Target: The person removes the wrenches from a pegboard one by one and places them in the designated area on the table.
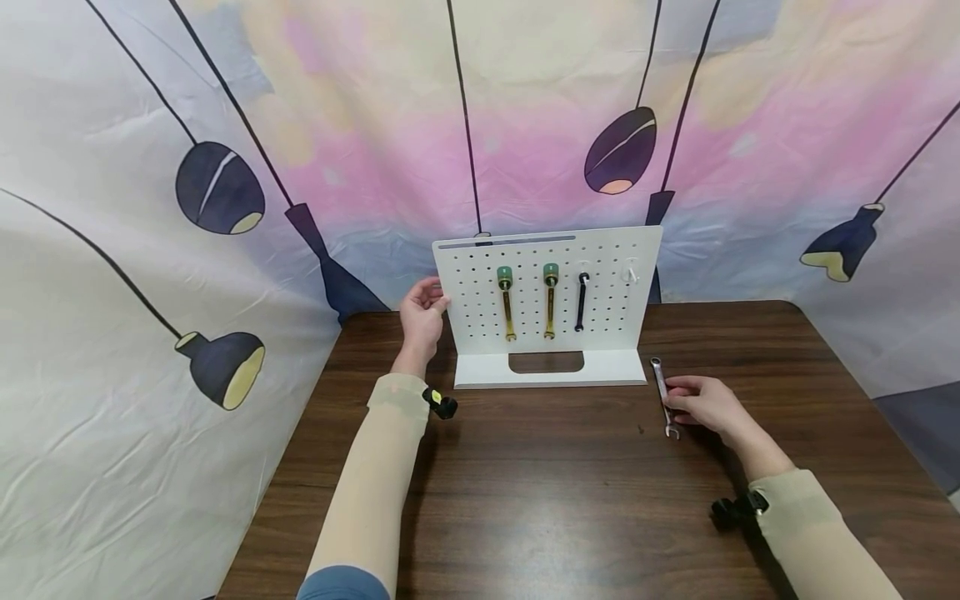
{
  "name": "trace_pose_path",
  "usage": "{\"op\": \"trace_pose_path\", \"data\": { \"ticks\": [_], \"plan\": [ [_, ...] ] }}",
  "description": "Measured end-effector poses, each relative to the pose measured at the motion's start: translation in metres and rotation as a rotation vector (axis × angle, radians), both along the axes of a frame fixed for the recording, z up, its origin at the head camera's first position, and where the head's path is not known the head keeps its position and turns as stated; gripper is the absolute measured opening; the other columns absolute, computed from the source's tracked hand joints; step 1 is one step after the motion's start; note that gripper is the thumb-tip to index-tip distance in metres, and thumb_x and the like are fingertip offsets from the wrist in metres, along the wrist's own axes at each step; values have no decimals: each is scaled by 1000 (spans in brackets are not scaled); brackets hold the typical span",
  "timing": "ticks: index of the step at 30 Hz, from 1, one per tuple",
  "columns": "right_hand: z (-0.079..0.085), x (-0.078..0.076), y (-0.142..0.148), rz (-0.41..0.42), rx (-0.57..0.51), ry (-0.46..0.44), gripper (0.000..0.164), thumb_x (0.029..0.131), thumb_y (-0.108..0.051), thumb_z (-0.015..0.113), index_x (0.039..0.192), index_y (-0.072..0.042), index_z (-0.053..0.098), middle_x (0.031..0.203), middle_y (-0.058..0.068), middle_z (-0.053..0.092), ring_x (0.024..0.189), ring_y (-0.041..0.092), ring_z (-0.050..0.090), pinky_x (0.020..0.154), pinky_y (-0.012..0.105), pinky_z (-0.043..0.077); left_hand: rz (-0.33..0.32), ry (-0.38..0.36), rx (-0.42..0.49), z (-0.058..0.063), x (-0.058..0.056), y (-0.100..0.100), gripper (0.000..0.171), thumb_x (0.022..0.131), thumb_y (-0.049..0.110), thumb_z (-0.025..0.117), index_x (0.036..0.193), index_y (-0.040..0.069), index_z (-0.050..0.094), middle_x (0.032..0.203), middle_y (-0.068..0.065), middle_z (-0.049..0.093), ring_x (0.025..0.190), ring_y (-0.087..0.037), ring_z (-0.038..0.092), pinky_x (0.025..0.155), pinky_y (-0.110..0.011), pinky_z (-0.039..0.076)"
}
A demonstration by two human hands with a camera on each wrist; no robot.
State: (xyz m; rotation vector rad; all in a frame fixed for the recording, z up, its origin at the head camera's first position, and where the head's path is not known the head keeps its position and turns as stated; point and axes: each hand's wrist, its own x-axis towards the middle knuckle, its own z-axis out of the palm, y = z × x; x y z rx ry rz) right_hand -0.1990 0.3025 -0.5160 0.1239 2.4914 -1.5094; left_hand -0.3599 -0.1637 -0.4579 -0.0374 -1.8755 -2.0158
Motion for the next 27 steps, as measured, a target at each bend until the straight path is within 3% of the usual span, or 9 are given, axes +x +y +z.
{"op": "trace_pose_path", "data": {
  "ticks": [5,11,17,21,27],
  "plan": [
    [2,1,1,11,-25,-19,54,111,-19,59,151,16,45,136,34,58,105,21,66,79,32,63,2,-13,-7,0,1,0,31,95,-16,69,121,1,72,96,-1,66,89,-14,65,83,-25,54],
    [0,0,5,0,-60,-49,56,115,-26,52,154,13,43,139,33,54,100,17,67,80,32,63,-7,-13,2,1,1,1,31,96,-16,68,121,2,71,96,-1,66,89,-13,64,83,-25,54],
    [-5,1,7,-24,-85,-57,56,115,-27,50,155,11,43,142,33,53,105,17,64,81,32,63,-20,-29,29,1,1,2,30,96,-17,68,119,2,71,96,-1,66,89,-13,64,84,-24,54],
    [-4,2,6,-30,-99,-36,56,115,-28,51,154,11,44,140,32,55,103,13,65,82,31,63,-15,-33,33,1,2,2,30,96,-17,68,120,0,71,96,-2,66,88,-14,63,83,-23,54],
    [-4,3,1,-69,-92,65,53,115,-27,52,150,13,50,138,32,58,99,4,64,82,27,61,-14,-17,18,0,2,1,26,96,-15,68,120,-3,69,96,-2,64,88,-13,61,81,-22,53]
  ]
}}
